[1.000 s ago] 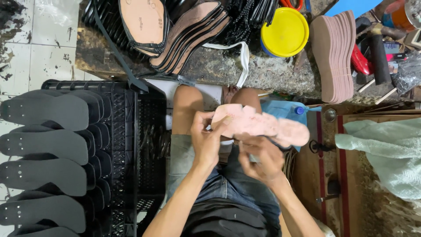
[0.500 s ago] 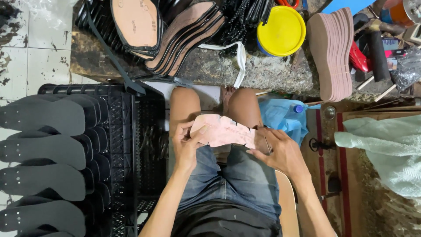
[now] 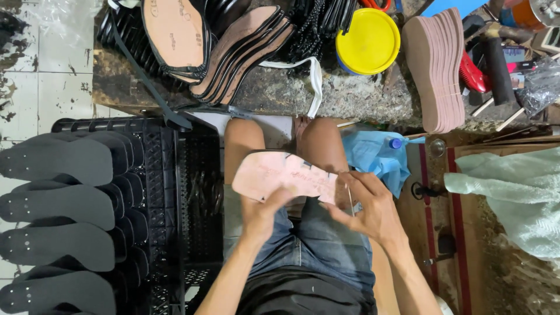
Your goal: Attaching pink straps to black shoe soles using a thin metal tool to tuck them into place.
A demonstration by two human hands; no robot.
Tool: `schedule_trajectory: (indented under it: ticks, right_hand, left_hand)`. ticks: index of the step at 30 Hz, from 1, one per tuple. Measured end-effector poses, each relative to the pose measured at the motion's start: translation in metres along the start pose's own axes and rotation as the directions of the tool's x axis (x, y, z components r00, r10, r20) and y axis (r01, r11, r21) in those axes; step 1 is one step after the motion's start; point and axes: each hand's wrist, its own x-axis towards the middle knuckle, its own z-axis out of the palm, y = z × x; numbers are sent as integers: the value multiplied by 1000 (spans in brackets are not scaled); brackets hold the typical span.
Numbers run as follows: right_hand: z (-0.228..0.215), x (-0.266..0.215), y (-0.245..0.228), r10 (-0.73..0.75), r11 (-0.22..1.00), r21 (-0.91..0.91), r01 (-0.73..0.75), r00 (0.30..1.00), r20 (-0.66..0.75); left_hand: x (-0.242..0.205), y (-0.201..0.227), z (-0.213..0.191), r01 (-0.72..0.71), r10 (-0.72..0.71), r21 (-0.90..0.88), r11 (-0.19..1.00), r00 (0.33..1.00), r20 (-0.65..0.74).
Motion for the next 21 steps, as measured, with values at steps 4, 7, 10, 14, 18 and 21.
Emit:
schedule_trajectory:
  ticks: [4, 7, 10, 14, 18, 21]
  right_hand:
    - [-2, 7, -22, -125, 992, 9, 127, 986, -112]
    - [-9, 14, -36, -137, 989, 31, 143, 982, -131]
    - [-19, 20, -38, -37, 958, 275, 81, 986, -162]
    - [-24, 20, -40, 107, 878, 477, 29, 961, -256]
    - [-24, 19, -45, 167, 769, 639, -16, 970, -176]
    - [-26, 20, -52, 204, 761, 646, -57, 966, -156]
  left_hand:
    - [-10, -13, 13, -82, 83, -11, 997, 987, 137]
    - [-3, -30, 5, -153, 161, -84, 985, 982, 103]
    - [4, -36, -7, -154, 170, -135, 979, 978, 121]
    - [0, -32, -20, -220, 253, -159, 962, 941, 225]
    - [-8, -7, -18, -307, 342, -154, 939, 876, 339]
    - [-14, 11, -15, -303, 342, -160, 940, 842, 418]
